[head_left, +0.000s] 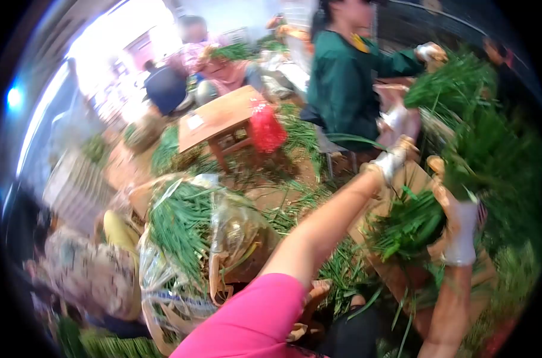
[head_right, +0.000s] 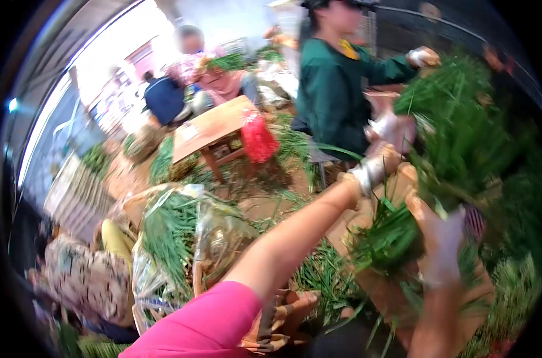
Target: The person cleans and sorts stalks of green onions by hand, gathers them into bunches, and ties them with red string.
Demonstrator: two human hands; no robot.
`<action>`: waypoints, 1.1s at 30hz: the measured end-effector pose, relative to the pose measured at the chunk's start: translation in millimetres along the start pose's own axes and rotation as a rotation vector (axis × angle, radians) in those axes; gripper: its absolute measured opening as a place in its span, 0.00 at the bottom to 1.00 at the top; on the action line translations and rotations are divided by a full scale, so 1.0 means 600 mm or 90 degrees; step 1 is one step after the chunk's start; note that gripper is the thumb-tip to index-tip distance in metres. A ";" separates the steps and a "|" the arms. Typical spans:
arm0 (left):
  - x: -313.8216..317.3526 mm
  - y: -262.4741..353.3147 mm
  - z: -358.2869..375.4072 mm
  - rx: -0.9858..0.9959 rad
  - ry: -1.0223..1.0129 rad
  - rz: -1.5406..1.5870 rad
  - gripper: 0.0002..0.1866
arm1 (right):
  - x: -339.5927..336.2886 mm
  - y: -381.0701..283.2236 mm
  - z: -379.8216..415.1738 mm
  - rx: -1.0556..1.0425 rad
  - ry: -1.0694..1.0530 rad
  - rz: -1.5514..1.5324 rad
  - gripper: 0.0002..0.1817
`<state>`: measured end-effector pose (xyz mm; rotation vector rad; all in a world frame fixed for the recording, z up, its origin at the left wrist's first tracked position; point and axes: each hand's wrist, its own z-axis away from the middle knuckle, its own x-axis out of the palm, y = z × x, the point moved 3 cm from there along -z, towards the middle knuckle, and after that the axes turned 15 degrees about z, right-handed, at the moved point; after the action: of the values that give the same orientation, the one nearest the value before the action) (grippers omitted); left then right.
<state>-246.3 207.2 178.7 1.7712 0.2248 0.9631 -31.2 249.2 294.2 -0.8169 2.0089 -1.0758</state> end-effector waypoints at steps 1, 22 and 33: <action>-0.002 -0.047 -0.053 -0.142 -0.092 0.102 0.38 | -0.004 -0.013 0.004 0.000 -0.041 -0.066 0.17; 0.171 0.130 0.221 0.267 -0.140 -0.339 0.51 | -0.001 0.030 -0.068 -0.016 -0.014 0.138 0.14; 0.264 0.299 0.452 0.250 -0.271 0.056 0.17 | 0.050 -0.196 0.055 -0.193 -0.185 0.113 0.14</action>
<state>-4.5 28.7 380.3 2.3165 0.0641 0.6057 2.4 158.3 374.5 -0.8728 1.9735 -0.5255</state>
